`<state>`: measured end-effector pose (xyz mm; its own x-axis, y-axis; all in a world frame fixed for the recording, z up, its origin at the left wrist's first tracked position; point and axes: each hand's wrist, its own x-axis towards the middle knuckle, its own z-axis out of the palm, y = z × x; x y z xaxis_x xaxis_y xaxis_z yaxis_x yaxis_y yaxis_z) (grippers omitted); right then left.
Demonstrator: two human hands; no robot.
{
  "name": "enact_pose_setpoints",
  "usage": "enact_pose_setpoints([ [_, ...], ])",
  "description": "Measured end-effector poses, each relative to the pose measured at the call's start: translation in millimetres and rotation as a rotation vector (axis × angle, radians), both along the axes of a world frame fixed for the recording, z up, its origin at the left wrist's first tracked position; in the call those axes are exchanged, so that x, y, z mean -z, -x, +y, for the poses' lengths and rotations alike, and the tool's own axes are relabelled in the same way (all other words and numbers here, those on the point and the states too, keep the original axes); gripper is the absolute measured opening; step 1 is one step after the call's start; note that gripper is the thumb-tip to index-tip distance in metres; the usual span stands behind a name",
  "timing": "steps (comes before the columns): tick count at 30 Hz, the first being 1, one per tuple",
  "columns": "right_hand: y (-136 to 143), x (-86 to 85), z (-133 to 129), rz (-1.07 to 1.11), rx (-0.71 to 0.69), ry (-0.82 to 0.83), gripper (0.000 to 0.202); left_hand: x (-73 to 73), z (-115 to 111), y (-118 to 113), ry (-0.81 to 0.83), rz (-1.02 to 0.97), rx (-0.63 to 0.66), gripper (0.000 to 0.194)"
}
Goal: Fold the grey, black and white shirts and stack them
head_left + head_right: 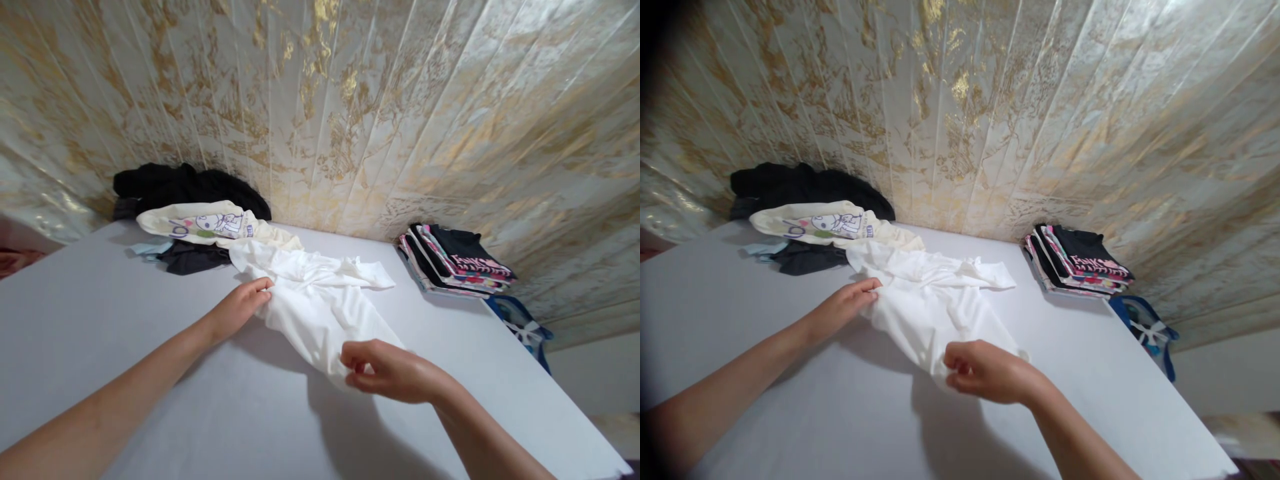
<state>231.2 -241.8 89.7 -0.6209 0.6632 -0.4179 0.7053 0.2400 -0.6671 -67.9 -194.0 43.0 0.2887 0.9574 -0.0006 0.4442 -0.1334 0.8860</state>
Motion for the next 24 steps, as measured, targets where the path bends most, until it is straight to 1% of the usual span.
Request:
enact_pose_setpoints([
  [3,6,0.3,-8,0.107,-0.161,0.350,0.015,-0.9,-6,-1,0.243,0.115,0.191,0.038],
  [4,8,2.4,-6,0.140,-0.188,0.424,0.018,0.3,-8,-3,0.300,0.178,0.230,0.039],
  [5,8,5.1,-1,0.155,-0.190,0.444,0.020,1.6,-10,-5,0.310,0.243,0.240,0.039],
  [6,8,8.2,7,0.145,-0.159,0.390,0.019,2.8,-12,-7,0.263,0.306,0.217,0.037],
  [7,6,11.4,17,0.106,-0.095,0.269,0.019,4.0,-13,-8,0.163,0.365,0.167,0.034],
  [8,4,14.6,28,0.039,-0.001,0.079,0.018,5.4,-13,-9,0.036,0.419,0.108,0.031],
  [10,-5,21.3,52,-0.149,0.221,-0.398,0.019,10.2,-11,-7,-0.218,0.522,-0.027,0.024],
  [11,-9,25.0,64,-0.237,0.324,-0.571,0.022,14.0,-8,-4,-0.319,0.568,-0.081,0.023],
  [12,-15,29.1,74,-0.309,0.396,-0.677,0.026,18.7,-5,-1,-0.394,0.609,-0.115,0.026],
  [13,-20,33.7,83,-0.366,0.426,-0.739,0.031,23.9,-1,2,-0.446,0.644,-0.126,0.031],
  [15,-28,44.4,97,-0.452,0.398,-0.803,0.041,33.3,6,6,-0.496,0.697,-0.104,0.037],
  [16,-32,50.0,102,-0.477,0.372,-0.828,0.041,36.2,10,7,-0.502,0.715,-0.081,0.034],
  [18,-39,59.7,108,-0.484,0.344,-0.865,0.031,36.4,15,4,-0.493,0.748,-0.055,0.025],
  [19,-42,63.1,110,-0.469,0.354,-0.863,0.025,33.5,17,2,-0.488,0.760,-0.057,0.022],
  [21,-50,64.9,113,-0.404,0.416,-0.811,0.020,23.9,21,-4,-0.502,0.763,-0.093,0.021],
  [24,-65,55.3,115,-0.217,0.528,-0.724,0.020,9.1,33,-11,-0.547,0.701,-0.162,0.020],
])
